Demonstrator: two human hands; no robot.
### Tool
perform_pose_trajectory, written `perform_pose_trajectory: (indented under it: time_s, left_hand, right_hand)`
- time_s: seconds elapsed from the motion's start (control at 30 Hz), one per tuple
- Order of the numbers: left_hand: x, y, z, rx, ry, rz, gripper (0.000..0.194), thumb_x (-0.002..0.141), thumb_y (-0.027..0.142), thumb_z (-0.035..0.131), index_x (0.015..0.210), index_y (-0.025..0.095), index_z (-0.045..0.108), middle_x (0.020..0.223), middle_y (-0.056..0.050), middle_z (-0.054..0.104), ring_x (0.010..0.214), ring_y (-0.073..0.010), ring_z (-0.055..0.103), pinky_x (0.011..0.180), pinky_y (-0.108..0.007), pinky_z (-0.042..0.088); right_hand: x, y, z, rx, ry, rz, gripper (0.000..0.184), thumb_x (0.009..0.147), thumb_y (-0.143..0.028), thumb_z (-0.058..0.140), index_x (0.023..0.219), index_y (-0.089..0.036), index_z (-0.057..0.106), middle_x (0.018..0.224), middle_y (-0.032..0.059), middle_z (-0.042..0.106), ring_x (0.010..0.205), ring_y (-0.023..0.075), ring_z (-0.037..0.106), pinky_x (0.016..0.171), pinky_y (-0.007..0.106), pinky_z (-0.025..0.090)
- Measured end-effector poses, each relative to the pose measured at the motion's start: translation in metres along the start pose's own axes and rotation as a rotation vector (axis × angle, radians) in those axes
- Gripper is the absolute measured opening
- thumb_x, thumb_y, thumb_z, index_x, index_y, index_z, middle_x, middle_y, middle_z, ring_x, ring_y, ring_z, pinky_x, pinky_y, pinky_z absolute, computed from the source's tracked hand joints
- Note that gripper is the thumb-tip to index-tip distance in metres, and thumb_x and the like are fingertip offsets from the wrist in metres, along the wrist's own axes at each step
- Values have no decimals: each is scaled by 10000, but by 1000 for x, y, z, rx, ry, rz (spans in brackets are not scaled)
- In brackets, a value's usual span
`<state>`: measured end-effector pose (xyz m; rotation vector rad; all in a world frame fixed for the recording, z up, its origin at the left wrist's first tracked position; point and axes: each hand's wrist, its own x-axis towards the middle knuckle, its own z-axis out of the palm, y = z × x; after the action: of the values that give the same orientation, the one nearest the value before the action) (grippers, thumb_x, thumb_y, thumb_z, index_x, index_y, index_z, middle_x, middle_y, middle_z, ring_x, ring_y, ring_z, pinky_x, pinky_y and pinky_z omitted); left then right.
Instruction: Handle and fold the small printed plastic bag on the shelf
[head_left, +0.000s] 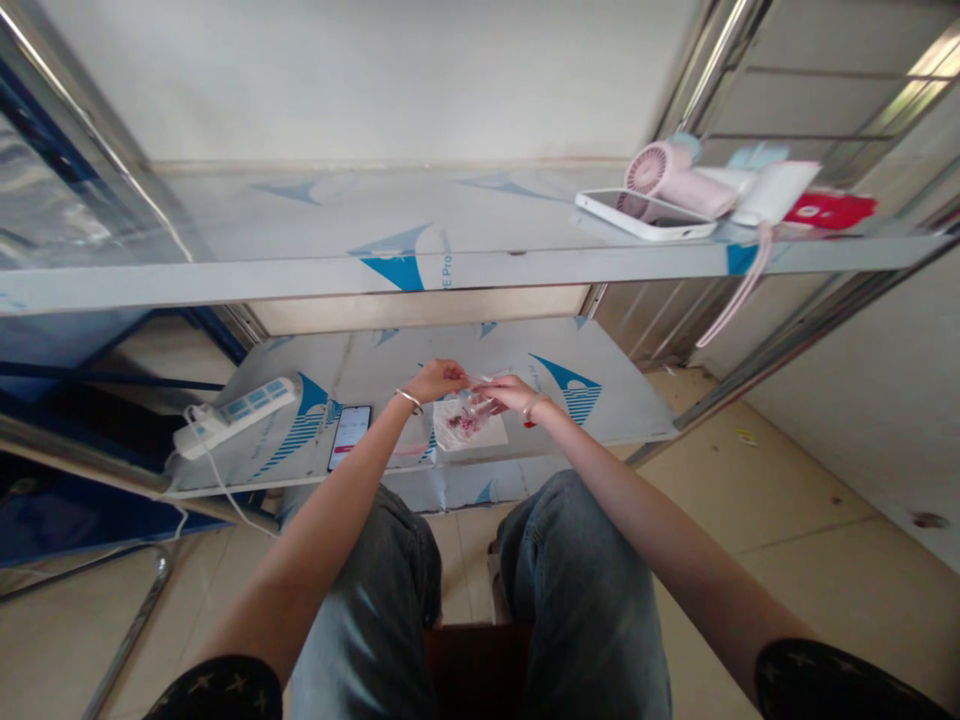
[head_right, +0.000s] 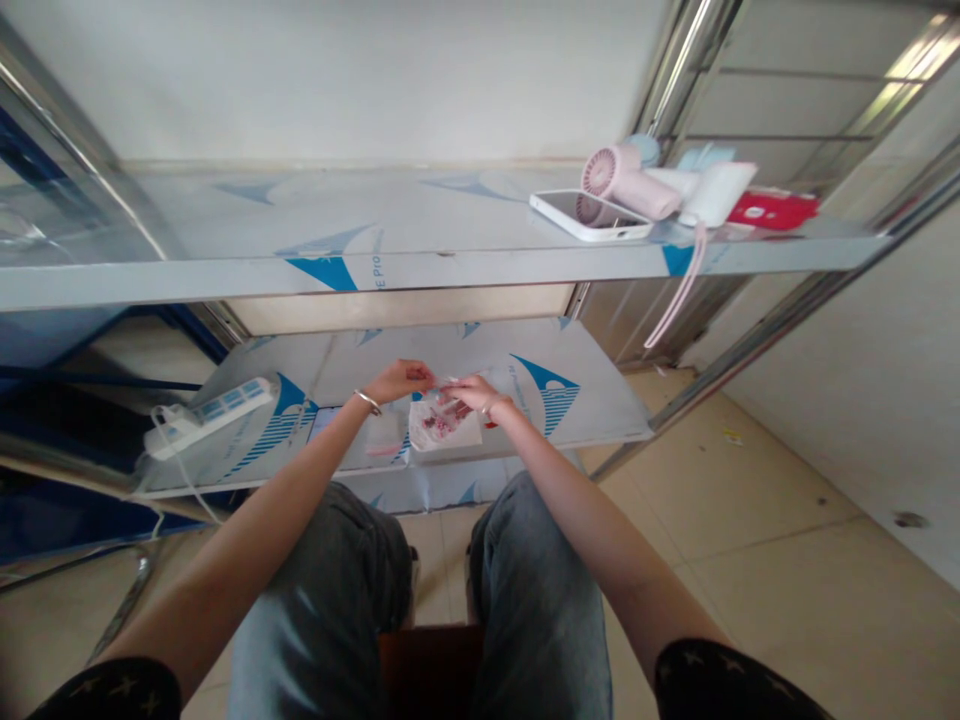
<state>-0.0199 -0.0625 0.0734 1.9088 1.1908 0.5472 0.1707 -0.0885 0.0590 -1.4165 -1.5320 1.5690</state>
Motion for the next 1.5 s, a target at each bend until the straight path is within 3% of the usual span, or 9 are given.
perform_pose_trajectory:
  time_s: [0.13, 0.33, 0.67, 1.0, 1.5]
  left_hand:
    - [-2, 1, -1, -209, 28, 50, 186, 748, 303, 651, 780, 121, 629, 754, -59, 701, 673, -134, 640, 643, -237, 497]
    - [-15, 10, 0, -365, 89, 71, 231, 716, 318, 697, 775, 104, 633, 717, -75, 698, 615, -139, 645, 615, -245, 503]
    - [-25, 16, -2, -452, 192, 32, 235, 706, 293, 709, 793, 120, 575, 712, -62, 694, 600, -139, 648, 621, -262, 505]
    - [-23, 14, 4, -213, 269, 73, 157, 724, 271, 649, 728, 116, 629, 645, -26, 647, 581, -134, 627, 564, -218, 458]
    - [-23, 14, 5, -87, 244, 102, 181, 747, 295, 613, 755, 123, 667, 661, -33, 673, 612, -136, 629, 576, -208, 458]
  right_hand:
    - [-8, -6, -6, 74, 21, -50, 245, 830, -238, 628, 1035, -115, 677, 1006, 122, 695, 779, 149, 679, 640, 212, 522]
    - [-12, -12, -8, 118, 199, -254, 219, 751, -294, 682, 914, -147, 688, 945, 74, 707, 790, 141, 664, 631, 200, 486]
    - [-15, -13, -5, 166, 266, -249, 219, 733, -334, 678, 849, -148, 661, 864, 71, 704, 773, 145, 652, 586, 197, 453]
    - [-12, -13, -4, 191, 278, -238, 221, 690, -318, 701, 827, -148, 663, 879, 69, 698, 749, 153, 650, 549, 198, 444]
    - [-9, -11, -2, 167, 293, -253, 242, 715, -363, 682, 847, -162, 654, 885, 57, 690, 786, 146, 640, 586, 202, 459]
